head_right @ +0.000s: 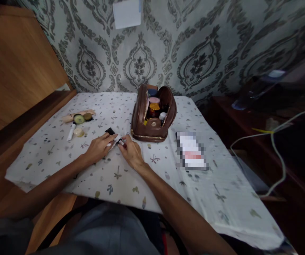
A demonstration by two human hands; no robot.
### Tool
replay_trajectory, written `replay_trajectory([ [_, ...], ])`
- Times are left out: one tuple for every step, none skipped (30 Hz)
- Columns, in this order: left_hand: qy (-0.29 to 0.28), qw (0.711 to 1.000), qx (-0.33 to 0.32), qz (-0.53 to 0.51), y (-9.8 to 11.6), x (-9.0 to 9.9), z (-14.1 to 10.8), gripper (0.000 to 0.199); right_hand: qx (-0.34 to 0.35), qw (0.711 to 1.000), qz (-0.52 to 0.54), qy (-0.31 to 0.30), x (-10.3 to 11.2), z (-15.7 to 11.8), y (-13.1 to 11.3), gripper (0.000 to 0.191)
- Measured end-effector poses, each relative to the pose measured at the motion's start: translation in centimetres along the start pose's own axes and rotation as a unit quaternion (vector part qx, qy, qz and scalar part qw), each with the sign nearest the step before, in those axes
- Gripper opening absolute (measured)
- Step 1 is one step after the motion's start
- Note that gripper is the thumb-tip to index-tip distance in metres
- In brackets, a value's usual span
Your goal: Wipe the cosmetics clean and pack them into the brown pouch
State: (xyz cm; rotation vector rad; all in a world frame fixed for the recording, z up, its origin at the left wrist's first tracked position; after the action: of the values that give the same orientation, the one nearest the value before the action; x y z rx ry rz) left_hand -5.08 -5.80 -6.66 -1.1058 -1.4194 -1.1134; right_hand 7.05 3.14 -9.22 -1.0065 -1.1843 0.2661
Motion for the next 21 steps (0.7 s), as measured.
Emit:
replay_trajectory([
  [-0.002, 1.000, -0.006, 0.003, 0.2, -0.1, -0.1, 0.045, -0.009, 1.000, -0.014, -0.002, -0.1, 0.0, 0.0, 0.023],
  [-0.006, 1.000, -0.008, 0.009, 0.3, -0.1, -0.2, 0.045, -0.016, 0.999, -0.027, -0.005, -0.1, 0.0, -0.1, 0.021],
  [-0.008, 1.000, -0.007, 0.016, 0.2, -0.1, -0.1, 0.045, -0.022, 0.999, -0.040, -0.008, -0.2, 0.0, -0.2, 0.019],
  [-0.011, 1.000, -0.001, 0.022, 0.0, -0.1, 0.0, 0.045, -0.026, 0.998, -0.051, -0.011, -0.2, 0.0, -0.3, 0.017],
  [-0.014, 0.999, 0.010, 0.028, -0.4, -0.1, 0.1, 0.046, -0.030, 0.998, -0.062, -0.013, -0.2, 0.0, -0.3, 0.016],
  [-0.016, 0.999, 0.026, 0.030, -1.0, 0.0, 0.4, 0.046, -0.032, 0.997, -0.071, -0.011, -0.1, -0.1, -0.4, 0.016],
  [-0.017, 0.998, 0.043, 0.030, -1.6, 0.1, 0.6, 0.046, -0.032, 0.996, -0.081, -0.007, -0.1, -0.1, -0.5, 0.015],
  [-0.017, 0.998, 0.059, 0.028, -2.3, 0.3, 0.9, 0.045, -0.030, 0.995, -0.092, -0.001, 0.0, -0.2, -0.7, 0.015],
  [-0.016, 0.997, 0.072, 0.026, -2.9, 0.4, 1.1, 0.044, -0.027, 0.994, -0.102, 0.005, 0.1, -0.2, -0.8, 0.014],
  [-0.016, 0.996, 0.081, 0.022, -3.4, 0.5, 1.3, 0.043, -0.023, 0.994, -0.110, 0.011, 0.2, -0.3, -0.9, 0.014],
  [-0.014, 0.996, 0.086, 0.019, -3.8, 0.6, 1.5, 0.043, -0.020, 0.993, -0.116, 0.015, 0.3, -0.3, -1.0, 0.014],
  [-0.011, 0.996, 0.088, 0.017, -4.0, 0.6, 1.7, 0.042, -0.020, 0.993, -0.118, 0.018, 0.3, -0.4, -1.1, 0.015],
  [-0.008, 0.996, 0.090, 0.014, -4.1, 0.7, 1.7, 0.041, -0.023, 0.993, -0.116, 0.018, 0.4, -0.4, -1.1, 0.015],
  [-0.005, 0.996, 0.091, 0.010, -4.1, 0.6, 1.8, 0.041, -0.028, 0.994, -0.108, 0.018, 0.4, -0.4, -1.1, 0.015],
  [-0.001, 0.996, 0.091, 0.005, -3.9, 0.5, 1.7, 0.041, -0.032, 0.995, -0.096, 0.018, 0.3, -0.4, -1.0, 0.016],
  [0.001, 0.996, 0.090, 0.001, -3.5, 0.4, 1.7, 0.041, -0.033, 0.996, -0.080, 0.019, 0.3, -0.4, -1.0, 0.016],
  [0.004, 0.996, 0.086, -0.005, -3.0, 0.2, 1.5, 0.040, -0.031, 0.997, -0.061, 0.021, 0.3, -0.3, -0.9, 0.016],
  [0.009, 0.997, 0.075, -0.016, -2.4, 0.1, 1.3, 0.040, -0.028, 0.998, -0.041, 0.024, 0.3, -0.3, -0.8, 0.017],
  [0.017, 0.998, 0.058, -0.034, -1.7, -0.1, 1.1, 0.039, -0.025, 0.999, -0.021, 0.028, 0.2, -0.2, -0.6, 0.018],
  [0.028, 0.997, 0.035, -0.061, -1.0, -0.2, 0.8, 0.038, -0.021, 0.999, -0.002, 0.035, 0.2, -0.2, -0.5, 0.018],
  [0.043, 0.994, 0.008, -0.096, -0.3, -0.1, 0.4, 0.037, -0.018, 0.999, 0.017, 0.042, 0.3, -0.1, -0.3, 0.019],
])
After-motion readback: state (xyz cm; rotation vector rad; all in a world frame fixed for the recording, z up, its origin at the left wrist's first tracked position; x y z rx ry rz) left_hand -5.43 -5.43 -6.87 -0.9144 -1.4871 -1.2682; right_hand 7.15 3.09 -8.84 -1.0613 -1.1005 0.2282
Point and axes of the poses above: each hand's wrist, its own z-axis towards the middle knuckle, its own x-axis out of the back of the hand, y = z × x, the point moved 5 cm from there along z, towards the middle knuckle, and after that the axes turned 15 degrees about -y, right-handed, at the moved point
